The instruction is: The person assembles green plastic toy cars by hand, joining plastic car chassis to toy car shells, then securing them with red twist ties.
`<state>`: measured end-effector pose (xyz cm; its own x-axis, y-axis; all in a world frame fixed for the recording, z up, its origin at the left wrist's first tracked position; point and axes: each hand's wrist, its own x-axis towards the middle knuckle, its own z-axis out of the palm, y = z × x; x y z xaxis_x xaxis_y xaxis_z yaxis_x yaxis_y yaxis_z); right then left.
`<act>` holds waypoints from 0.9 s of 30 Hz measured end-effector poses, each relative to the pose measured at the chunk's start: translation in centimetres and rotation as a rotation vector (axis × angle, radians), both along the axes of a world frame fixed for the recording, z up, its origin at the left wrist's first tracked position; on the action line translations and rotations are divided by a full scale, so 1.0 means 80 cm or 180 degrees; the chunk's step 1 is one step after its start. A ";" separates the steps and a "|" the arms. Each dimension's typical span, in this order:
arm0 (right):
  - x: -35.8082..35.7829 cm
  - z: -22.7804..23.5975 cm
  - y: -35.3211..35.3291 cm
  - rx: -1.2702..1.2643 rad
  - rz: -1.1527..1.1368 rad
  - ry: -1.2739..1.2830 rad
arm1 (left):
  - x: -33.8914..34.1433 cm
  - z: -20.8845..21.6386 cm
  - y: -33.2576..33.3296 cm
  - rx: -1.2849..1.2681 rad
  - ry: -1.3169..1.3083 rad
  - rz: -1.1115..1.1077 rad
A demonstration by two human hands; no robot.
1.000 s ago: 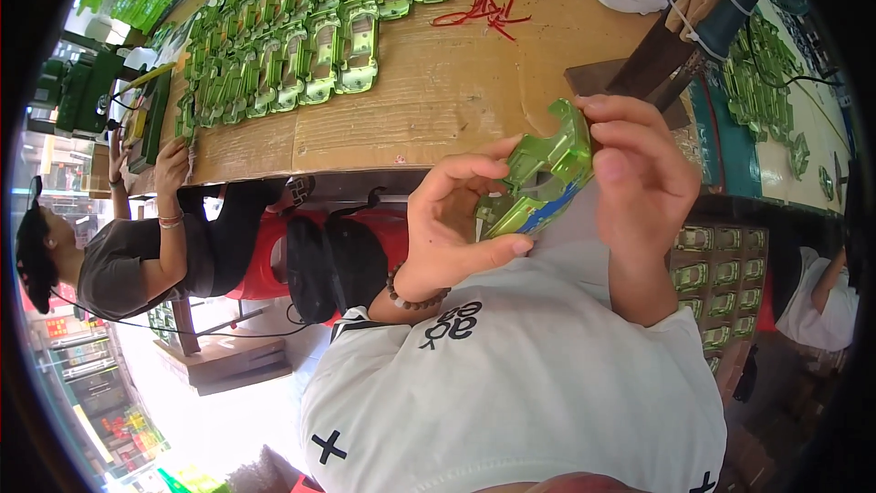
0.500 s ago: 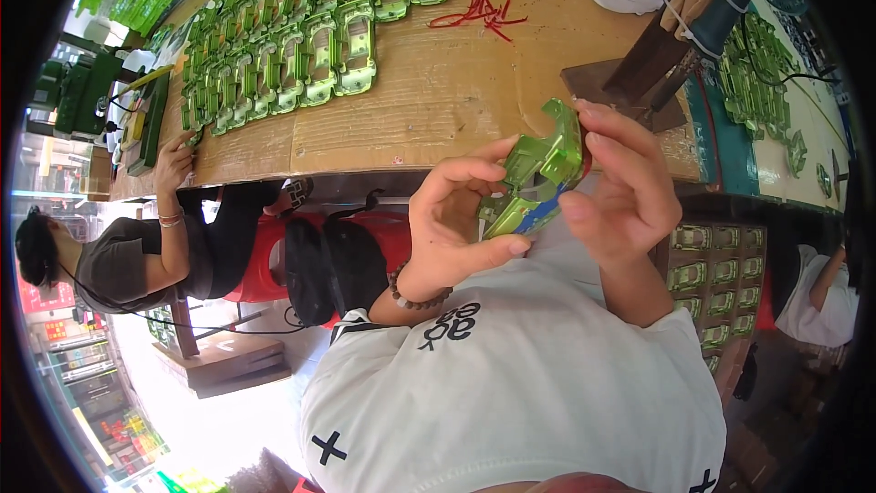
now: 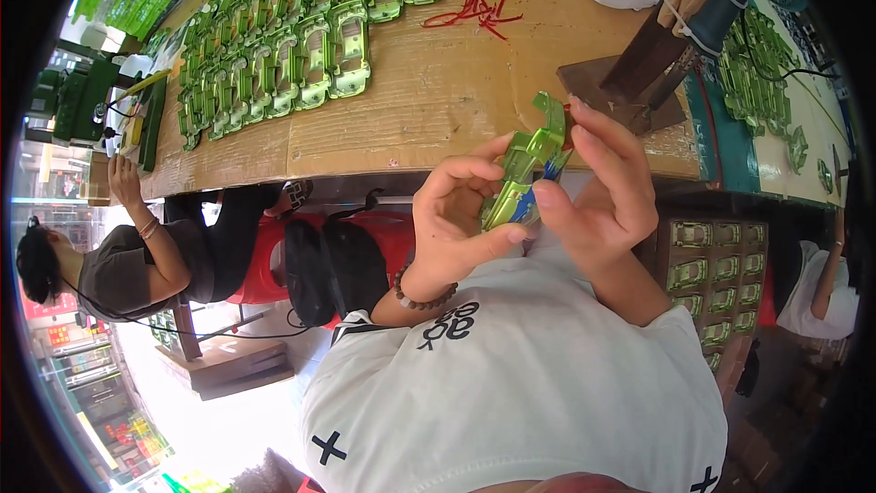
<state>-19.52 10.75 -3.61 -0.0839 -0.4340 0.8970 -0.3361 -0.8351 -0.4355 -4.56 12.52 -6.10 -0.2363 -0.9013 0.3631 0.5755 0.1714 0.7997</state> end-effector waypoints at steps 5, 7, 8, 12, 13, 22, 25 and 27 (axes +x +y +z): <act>-0.006 0.012 -0.005 0.0070 0.0243 0.0137 | 0.004 0.000 -0.003 -0.0071 -0.0063 -0.0069; -0.012 0.014 -0.006 0.0067 0.0243 0.0228 | 0.005 0.000 -0.004 -0.0064 -0.0042 -0.0120; -0.013 0.014 -0.006 0.0064 0.0240 0.0319 | 0.006 0.000 -0.005 0.0025 0.0060 -0.0233; -0.010 0.008 -0.005 0.0079 0.0154 0.0128 | 0.003 -0.002 -0.008 0.0148 0.0234 -0.0447; -0.009 0.006 -0.004 0.0069 -0.0018 0.0126 | 0.003 -0.003 -0.009 0.0142 0.0239 -0.0452; -0.009 0.010 -0.003 0.0001 -0.0110 0.0203 | 0.004 0.000 -0.012 -0.0011 0.0226 -0.0524; -0.006 0.008 0.001 0.0036 -0.0064 0.0176 | 0.004 -0.001 -0.010 0.0025 0.0275 -0.0543; -0.002 0.005 0.005 0.0068 -0.0107 0.0114 | 0.003 0.000 -0.007 0.0115 0.0220 -0.0437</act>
